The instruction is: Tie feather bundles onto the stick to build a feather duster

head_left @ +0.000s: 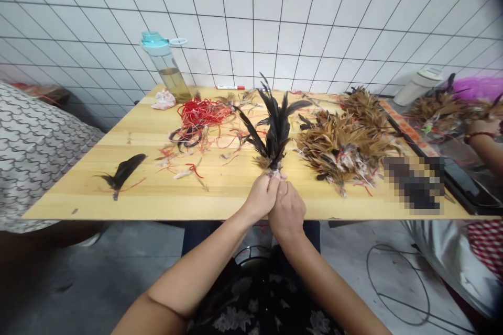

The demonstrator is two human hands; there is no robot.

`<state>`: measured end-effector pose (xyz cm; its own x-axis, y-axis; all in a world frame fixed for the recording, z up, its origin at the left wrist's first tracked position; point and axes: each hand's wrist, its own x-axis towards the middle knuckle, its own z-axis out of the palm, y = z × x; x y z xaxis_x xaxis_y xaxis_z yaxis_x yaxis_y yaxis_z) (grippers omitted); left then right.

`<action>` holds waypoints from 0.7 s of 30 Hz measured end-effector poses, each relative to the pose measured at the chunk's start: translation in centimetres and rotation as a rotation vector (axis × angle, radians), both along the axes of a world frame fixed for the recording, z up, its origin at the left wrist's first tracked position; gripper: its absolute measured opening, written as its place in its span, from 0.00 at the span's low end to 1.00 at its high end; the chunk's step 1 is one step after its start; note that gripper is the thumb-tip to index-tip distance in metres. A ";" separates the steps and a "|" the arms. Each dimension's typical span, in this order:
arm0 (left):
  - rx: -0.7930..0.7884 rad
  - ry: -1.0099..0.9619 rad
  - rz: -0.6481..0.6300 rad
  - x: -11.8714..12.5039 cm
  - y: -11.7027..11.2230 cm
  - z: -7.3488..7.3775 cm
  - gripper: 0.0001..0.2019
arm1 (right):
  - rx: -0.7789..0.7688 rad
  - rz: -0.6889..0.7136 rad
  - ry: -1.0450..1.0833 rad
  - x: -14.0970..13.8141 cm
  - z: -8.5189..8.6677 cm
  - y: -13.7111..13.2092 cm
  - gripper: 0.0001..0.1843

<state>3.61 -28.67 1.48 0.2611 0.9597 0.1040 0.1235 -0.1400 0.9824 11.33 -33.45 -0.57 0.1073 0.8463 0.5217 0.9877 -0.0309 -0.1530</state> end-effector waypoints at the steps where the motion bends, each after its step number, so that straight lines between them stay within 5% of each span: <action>1: -0.038 -0.053 0.005 -0.2 0.2 -0.2 0.18 | -0.024 0.043 0.031 0.2 0.3 0.0 0.14; 9: -0.299 -0.559 -0.105 -1.3 0.8 -0.7 0.22 | -0.195 0.396 0.771 4.7 4.0 1.2 0.14; 16: -0.205 -0.529 -0.222 -1.4 0.8 -1.2 0.19 | -0.393 0.504 1.531 4.9 3.8 1.9 0.19; 21: -0.232 -0.514 -0.297 -1.2 0.6 -0.9 0.20 | -0.525 0.559 1.677 4.6 4.0 1.8 0.19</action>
